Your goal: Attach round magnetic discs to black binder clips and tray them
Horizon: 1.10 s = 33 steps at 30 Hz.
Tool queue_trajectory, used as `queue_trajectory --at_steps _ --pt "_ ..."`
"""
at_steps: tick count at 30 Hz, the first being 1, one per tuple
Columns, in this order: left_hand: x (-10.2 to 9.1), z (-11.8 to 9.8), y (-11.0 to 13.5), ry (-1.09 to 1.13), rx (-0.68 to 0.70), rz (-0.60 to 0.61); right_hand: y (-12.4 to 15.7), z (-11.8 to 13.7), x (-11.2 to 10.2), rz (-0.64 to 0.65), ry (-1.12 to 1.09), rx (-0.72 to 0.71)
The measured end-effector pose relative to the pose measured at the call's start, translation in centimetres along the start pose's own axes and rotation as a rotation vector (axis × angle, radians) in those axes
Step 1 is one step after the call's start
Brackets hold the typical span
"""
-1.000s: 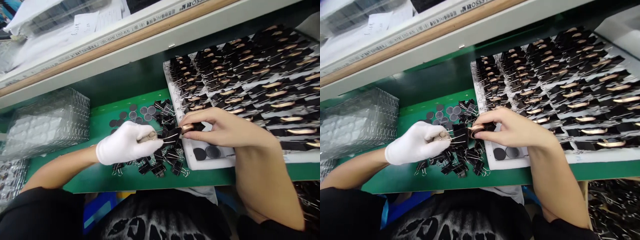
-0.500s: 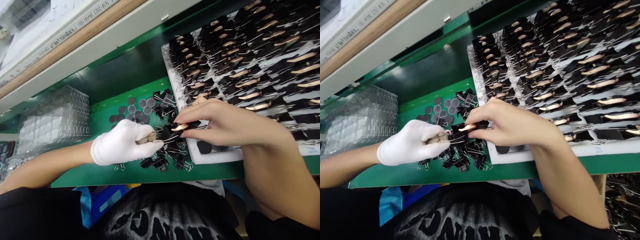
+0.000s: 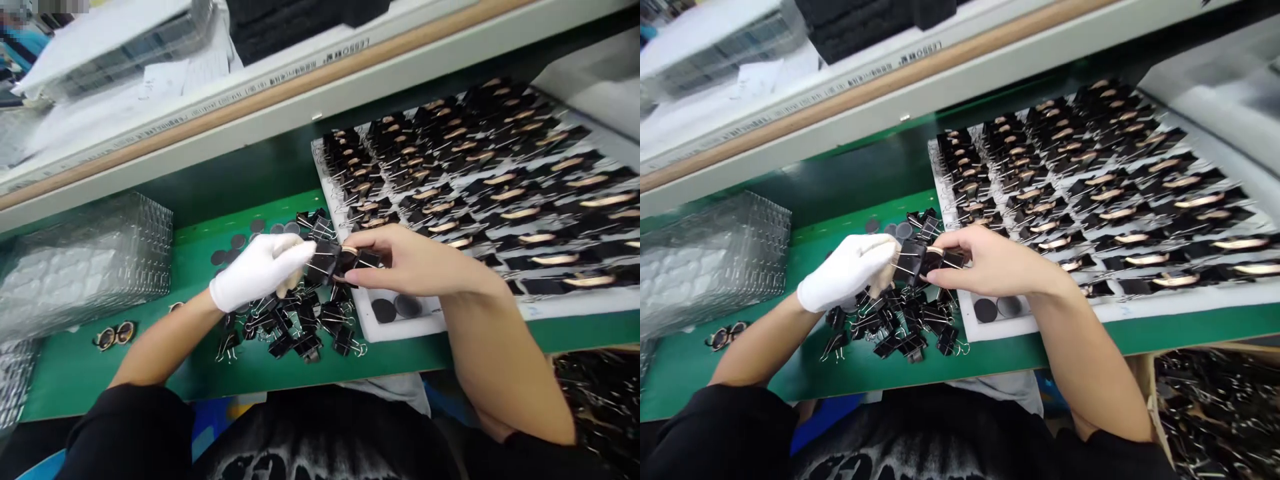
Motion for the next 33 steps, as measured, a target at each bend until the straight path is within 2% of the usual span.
queue_trajectory --at_steps 5,8,11,13,17,20,23,26,29,33 --pt "-0.1 0.2 -0.3 0.211 0.044 -0.072 0.8 0.7 -0.6 -0.108 -0.038 -0.016" --pt "-0.1 0.2 -0.1 0.201 0.053 -0.066 1.8 1.0 -0.2 -0.190 -0.018 0.026" --pt "0.2 -0.2 0.3 -0.054 0.120 -0.051 3.5 1.0 -0.1 -0.349 0.102 -0.015" --pt "0.4 -1.0 0.6 -0.314 0.278 -0.107 5.0 1.3 -0.2 -0.421 0.279 -0.084" --pt "1.8 -2.6 0.8 -0.768 0.637 -0.362 7.9 1.4 -0.2 -0.459 0.550 -0.215" --pt "3.5 -3.2 0.4 -0.979 0.748 -0.524 9.3 0.9 -0.2 -0.470 0.655 -0.265" --pt "5.1 -3.5 -0.4 -1.087 0.748 -0.594 10.4 0.5 -0.3 -0.549 0.848 -0.261" --pt "5.9 -3.5 -1.8 -1.061 0.649 -0.594 11.6 0.4 -0.1 -0.719 1.057 -0.174" --pt "6.1 -3.4 -3.3 -1.009 0.527 -0.562 12.7 0.3 0.8 -0.887 1.098 -0.103" --pt "6.4 -3.4 -4.2 -1.014 0.499 -0.505 13.3 0.3 2.4 -0.923 1.070 -0.127"
Point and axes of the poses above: each hand's wrist, its own y-axis away from the middle knuckle, its own x-axis out of the palm, z = x × y, the point moved 5 cm from there along -y, towards the middle knuckle, and after that the axes turned 14 degrees about -x, right-handed, at the moved point
